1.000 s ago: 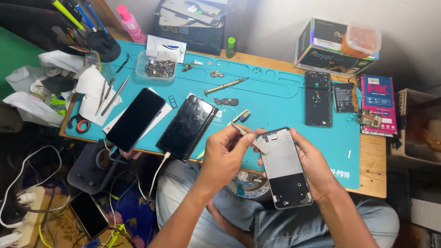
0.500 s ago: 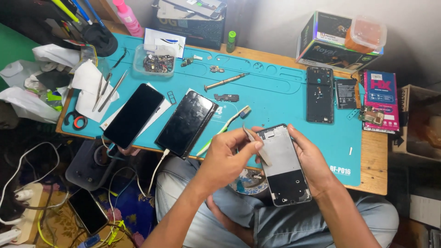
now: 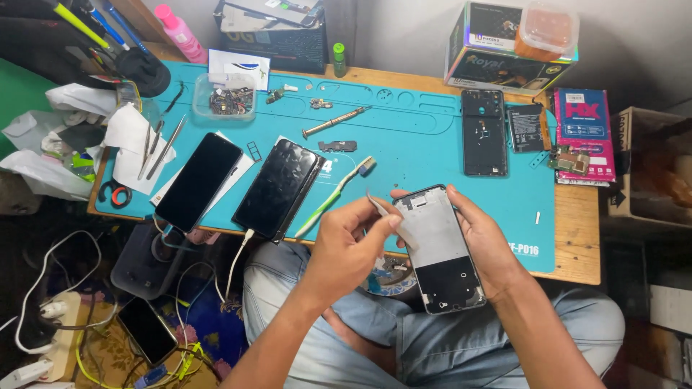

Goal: The person cleans the back of a disassembled smartphone using a toothbrush and a small metal tool. They scrub the surface with the toothbrush and scrape residue with the tool, repeating the process on different areas of the phone's back.

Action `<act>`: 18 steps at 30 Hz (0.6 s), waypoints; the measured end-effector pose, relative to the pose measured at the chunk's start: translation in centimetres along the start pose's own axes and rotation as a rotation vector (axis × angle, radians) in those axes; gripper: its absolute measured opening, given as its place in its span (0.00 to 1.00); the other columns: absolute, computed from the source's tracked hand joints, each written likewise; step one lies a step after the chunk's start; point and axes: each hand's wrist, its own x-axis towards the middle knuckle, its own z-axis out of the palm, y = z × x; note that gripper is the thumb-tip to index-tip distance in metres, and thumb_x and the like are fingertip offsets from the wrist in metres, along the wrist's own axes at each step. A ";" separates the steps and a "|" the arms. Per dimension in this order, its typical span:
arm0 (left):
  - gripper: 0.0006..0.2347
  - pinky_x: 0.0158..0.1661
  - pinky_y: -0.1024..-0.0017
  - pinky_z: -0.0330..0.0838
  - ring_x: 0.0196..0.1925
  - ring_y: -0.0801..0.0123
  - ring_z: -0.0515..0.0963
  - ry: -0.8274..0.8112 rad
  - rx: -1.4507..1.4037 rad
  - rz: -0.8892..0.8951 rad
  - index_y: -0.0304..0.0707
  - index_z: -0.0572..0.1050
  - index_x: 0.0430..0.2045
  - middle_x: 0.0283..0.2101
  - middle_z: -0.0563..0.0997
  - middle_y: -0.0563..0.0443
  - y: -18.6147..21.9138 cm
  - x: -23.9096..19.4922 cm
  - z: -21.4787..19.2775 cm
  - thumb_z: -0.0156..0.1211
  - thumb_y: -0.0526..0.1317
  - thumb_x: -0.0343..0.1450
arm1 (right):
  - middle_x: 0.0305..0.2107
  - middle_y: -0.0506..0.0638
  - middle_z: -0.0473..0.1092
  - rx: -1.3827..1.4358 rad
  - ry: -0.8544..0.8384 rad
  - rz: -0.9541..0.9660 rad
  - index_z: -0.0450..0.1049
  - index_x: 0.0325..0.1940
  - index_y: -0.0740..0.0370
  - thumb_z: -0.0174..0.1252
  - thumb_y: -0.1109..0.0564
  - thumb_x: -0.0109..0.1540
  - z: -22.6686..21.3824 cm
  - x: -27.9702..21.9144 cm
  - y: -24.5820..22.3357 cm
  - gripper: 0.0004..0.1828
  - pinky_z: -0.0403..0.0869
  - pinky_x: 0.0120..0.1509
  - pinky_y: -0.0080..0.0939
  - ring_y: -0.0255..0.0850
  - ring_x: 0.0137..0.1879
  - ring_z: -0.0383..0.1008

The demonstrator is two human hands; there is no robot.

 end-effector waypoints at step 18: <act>0.03 0.20 0.81 0.64 0.19 0.79 0.70 -0.137 0.078 0.018 0.37 0.85 0.33 0.21 0.85 0.45 1.4 -1.0 1.6 0.65 0.33 0.74 | 0.41 0.59 0.78 0.068 0.023 0.005 0.80 0.55 0.64 0.61 0.39 0.67 -0.2 -2.9 -0.6 0.26 0.82 0.56 0.63 0.53 0.44 0.81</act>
